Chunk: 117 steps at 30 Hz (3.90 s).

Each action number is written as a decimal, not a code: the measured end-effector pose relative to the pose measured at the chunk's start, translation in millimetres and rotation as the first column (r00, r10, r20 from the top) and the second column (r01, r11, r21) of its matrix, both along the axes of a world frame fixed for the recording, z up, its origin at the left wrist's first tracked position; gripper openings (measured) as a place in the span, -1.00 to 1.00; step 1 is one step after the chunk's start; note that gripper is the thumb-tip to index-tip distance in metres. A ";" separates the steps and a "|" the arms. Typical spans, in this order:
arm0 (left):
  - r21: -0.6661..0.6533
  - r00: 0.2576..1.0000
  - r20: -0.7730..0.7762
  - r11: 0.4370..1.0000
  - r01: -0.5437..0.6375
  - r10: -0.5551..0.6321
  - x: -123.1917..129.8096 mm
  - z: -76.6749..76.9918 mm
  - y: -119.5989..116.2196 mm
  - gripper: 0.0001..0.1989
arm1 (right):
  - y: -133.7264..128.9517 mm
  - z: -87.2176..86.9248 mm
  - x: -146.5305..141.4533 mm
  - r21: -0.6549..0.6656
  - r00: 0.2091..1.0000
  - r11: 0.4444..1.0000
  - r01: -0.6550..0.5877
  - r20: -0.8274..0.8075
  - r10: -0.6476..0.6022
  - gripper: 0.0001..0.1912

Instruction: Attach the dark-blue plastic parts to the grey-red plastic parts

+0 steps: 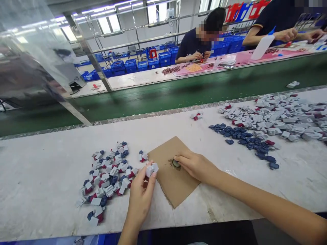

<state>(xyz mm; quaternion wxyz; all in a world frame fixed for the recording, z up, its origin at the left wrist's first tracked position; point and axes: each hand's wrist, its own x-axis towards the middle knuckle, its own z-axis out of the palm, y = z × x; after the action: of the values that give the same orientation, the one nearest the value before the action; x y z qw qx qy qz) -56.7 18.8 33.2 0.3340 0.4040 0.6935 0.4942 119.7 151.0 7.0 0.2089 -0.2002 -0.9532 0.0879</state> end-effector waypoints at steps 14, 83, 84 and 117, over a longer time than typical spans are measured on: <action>0.204 0.902 0.428 0.967 -0.151 0.050 26.4 -9.4 -10.9 -0.82 | -3.6 51.6 -12.9 -0.513 0.994 0.852 0.105 0.037 -0.101 -0.81; 0.251 0.757 0.653 0.935 -0.249 0.026 68.5 24.3 -7.9 -0.70 | -72.7 98.1 6.9 -0.707 0.861 0.707 -0.005 -0.363 -0.357 -0.96; 0.241 0.740 0.671 0.936 -0.258 0.031 68.1 25.2 -7.5 -0.67 | -72.6 97.4 6.9 -0.687 0.859 0.727 -0.001 -0.372 -0.351 -0.94; 0.145 0.730 0.670 0.988 0.049 -0.135 60.2 15.0 3.9 -0.79 | -39.5 86.5 -19.9 -0.927 0.743 0.337 -0.168 -0.344 -0.574 -0.49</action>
<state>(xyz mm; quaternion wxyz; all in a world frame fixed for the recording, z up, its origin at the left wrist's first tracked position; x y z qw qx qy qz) 3.5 22.7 48.2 0.5634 0.2488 0.4730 0.6301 99.9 111.5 93.4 0.3721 -0.3669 -0.5665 0.6372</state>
